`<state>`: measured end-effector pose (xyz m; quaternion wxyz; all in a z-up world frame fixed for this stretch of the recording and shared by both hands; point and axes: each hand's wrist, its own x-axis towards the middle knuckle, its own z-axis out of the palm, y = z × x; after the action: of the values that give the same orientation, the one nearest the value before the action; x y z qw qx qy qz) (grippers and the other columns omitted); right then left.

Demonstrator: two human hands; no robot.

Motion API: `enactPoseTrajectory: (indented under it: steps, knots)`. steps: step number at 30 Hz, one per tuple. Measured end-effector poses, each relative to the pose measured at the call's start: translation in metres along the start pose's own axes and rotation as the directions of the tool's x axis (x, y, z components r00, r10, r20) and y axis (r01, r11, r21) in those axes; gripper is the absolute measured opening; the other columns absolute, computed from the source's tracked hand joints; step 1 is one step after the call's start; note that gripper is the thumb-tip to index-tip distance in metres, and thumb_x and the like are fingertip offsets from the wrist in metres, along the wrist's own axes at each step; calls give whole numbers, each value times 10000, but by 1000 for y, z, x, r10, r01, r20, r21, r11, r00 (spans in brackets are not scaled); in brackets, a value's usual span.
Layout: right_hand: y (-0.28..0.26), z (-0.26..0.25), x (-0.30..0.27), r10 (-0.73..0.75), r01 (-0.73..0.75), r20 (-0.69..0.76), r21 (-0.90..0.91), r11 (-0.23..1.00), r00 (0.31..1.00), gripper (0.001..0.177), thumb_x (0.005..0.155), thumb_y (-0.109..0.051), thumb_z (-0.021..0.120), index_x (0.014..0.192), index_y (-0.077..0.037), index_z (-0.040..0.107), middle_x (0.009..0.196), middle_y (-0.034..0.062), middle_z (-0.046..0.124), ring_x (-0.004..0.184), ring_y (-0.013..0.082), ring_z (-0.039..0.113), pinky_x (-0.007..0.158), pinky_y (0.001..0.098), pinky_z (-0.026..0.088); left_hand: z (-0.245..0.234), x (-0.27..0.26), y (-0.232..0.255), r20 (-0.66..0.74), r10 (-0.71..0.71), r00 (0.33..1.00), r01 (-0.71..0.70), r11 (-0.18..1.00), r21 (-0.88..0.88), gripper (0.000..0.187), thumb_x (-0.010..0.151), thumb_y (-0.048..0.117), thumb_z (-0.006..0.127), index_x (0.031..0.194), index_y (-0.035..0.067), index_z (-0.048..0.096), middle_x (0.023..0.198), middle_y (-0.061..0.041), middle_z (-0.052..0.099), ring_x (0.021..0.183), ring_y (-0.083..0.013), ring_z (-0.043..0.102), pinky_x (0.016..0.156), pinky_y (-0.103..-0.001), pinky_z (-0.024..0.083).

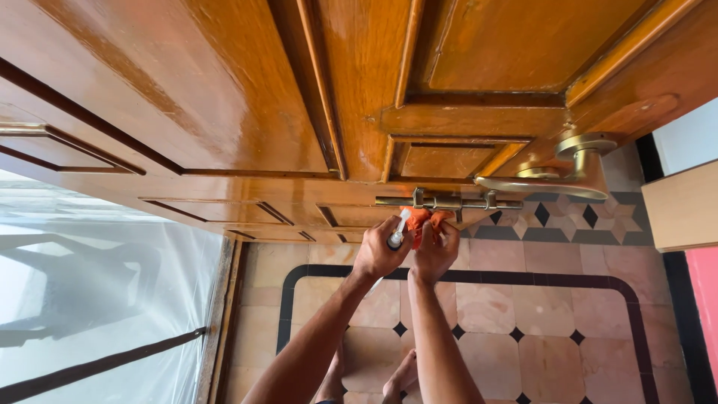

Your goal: The person sprays a cleaner on the wooden door and its hardware and then wipes them with a cloth.

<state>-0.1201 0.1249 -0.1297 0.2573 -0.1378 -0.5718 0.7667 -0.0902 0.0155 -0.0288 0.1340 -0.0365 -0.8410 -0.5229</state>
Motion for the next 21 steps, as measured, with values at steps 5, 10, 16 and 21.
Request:
enactPoseTrajectory:
  steps: [5,10,16,21]
  knots:
    - [4,-7,4,161,-164,-32,-242,956,986,202,947,-88,739,1101,7,650,1076,80,670,947,135,643,828,274,556,1,0,-3,15,-35,999,35,999,10,221,880,172,732,997,8,642,860,-201,696,758,-369,714,667,-429,556]
    - [-45,-2,-12,-40,56,54,-334,941,998,202,960,-96,746,1128,-16,666,1063,67,706,892,155,658,796,283,563,-3,-6,-4,1,13,1000,-13,1000,-14,211,885,168,729,985,10,632,864,-190,697,759,-361,719,677,-421,562]
    - [-86,15,-14,-422,451,169,-441,776,891,244,943,-32,774,1151,-27,646,1082,107,659,941,245,672,772,315,570,-8,-12,4,-9,-10,1000,10,1000,-6,182,896,165,740,942,21,639,846,-186,699,756,-381,703,668,-417,552]
    - [-36,8,-1,-146,166,85,-314,935,986,212,938,-38,748,1085,-4,599,1046,116,689,905,216,693,791,313,583,-10,-13,0,-21,-10,1000,10,1000,-17,192,891,173,742,920,28,620,827,-169,702,748,-365,720,662,-411,558]
